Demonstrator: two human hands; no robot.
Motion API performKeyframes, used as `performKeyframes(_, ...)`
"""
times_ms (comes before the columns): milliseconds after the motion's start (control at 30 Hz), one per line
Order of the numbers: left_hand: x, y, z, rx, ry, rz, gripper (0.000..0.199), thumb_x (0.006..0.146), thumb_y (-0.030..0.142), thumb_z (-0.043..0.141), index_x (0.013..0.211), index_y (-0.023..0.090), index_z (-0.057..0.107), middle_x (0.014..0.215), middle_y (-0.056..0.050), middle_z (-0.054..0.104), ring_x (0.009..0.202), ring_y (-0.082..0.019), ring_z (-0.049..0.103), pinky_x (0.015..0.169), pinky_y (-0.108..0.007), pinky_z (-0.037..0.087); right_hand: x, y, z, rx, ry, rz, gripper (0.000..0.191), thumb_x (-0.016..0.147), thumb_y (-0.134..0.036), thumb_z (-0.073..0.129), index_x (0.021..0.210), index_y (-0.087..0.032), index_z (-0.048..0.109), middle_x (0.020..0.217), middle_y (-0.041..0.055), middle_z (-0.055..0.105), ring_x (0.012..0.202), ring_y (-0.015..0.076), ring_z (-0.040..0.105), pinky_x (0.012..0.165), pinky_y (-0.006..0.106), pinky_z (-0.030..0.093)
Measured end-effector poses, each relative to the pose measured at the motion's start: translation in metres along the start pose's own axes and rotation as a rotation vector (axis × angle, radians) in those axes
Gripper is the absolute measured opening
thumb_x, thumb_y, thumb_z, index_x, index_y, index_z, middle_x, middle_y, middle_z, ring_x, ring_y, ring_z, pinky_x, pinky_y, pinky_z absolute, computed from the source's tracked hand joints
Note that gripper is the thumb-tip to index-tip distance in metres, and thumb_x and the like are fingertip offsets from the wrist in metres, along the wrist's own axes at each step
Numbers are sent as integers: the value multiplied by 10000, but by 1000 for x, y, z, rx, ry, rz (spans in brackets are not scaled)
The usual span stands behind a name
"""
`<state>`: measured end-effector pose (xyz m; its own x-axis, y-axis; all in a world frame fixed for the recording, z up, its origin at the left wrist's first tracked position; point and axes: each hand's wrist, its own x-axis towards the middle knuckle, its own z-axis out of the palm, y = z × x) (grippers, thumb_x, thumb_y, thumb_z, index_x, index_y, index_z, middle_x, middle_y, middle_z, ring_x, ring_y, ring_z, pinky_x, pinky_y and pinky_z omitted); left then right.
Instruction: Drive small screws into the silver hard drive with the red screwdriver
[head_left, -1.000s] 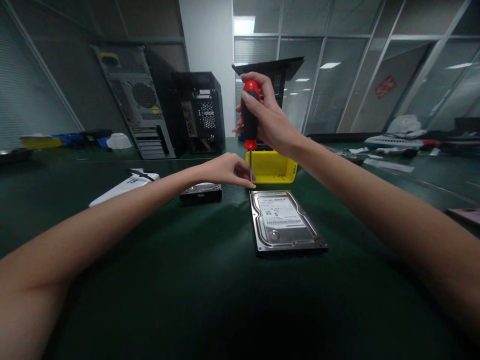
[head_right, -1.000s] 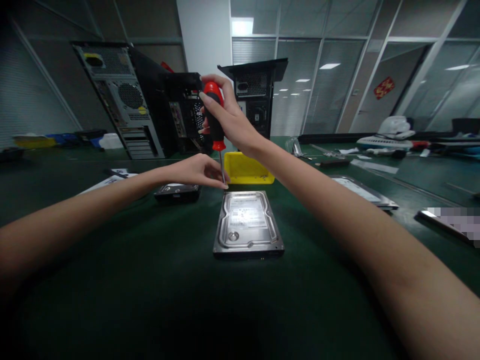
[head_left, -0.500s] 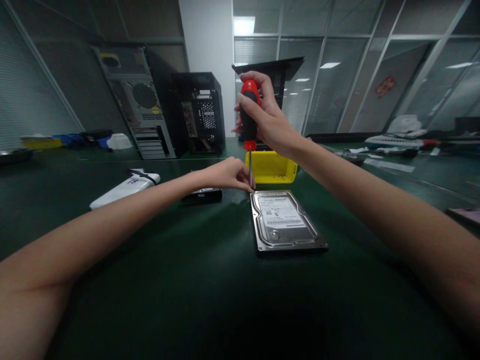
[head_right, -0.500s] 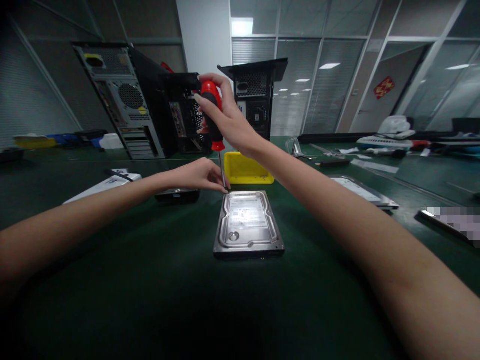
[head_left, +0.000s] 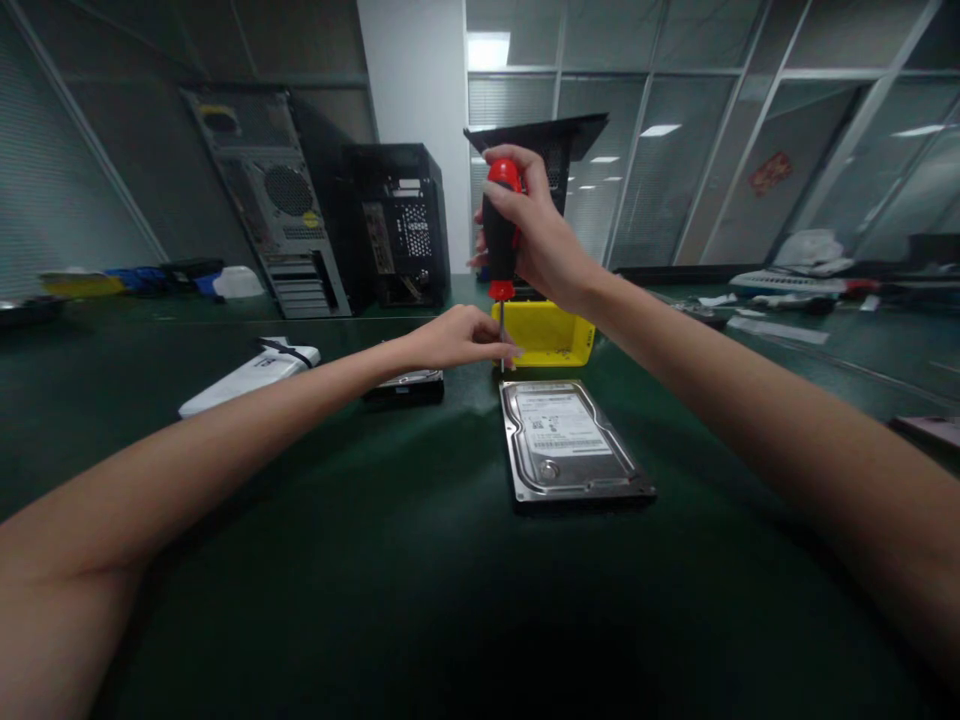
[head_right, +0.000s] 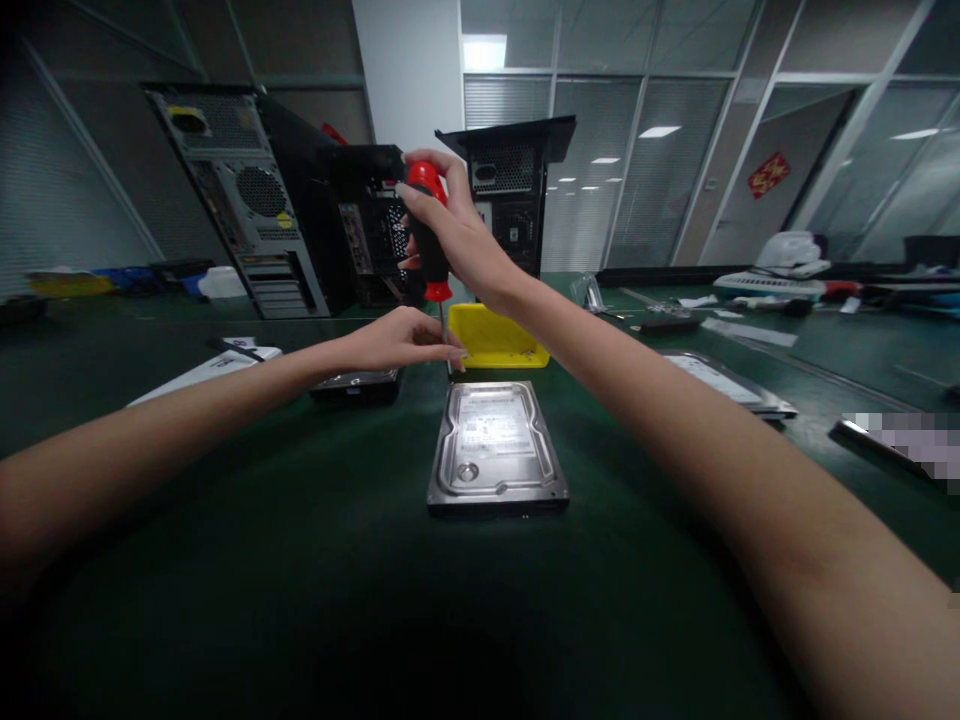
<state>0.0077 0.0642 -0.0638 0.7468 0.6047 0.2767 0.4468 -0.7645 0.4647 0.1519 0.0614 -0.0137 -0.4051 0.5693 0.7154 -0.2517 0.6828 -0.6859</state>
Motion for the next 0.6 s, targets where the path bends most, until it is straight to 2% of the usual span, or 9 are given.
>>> performKeyframes(200,0,-4,2,73,-34,18,256,750,362,627,822,130,710,733,-36,705,682,-145,631,652,-232,460,0,-1,-2,28,-4,12,460,757,-370,595,1115,-298,314,878,-17,482,686,104,518,652,271,514)
performKeyframes(367,0,-2,1,56,-33,31,231,746,344,634,810,137,712,758,-39,708,684,-140,630,633,-226,458,-1,0,-3,28,-25,-25,483,749,-349,644,1097,-279,316,904,-12,499,726,110,537,706,280,520)
performKeyframes(600,-1,9,-2,-53,75,30,266,798,346,592,809,107,711,747,-73,701,631,-117,604,569,-216,440,0,-2,-1,24,45,-40,464,729,-276,671,1024,-245,314,845,-28,466,664,82,523,647,265,529)
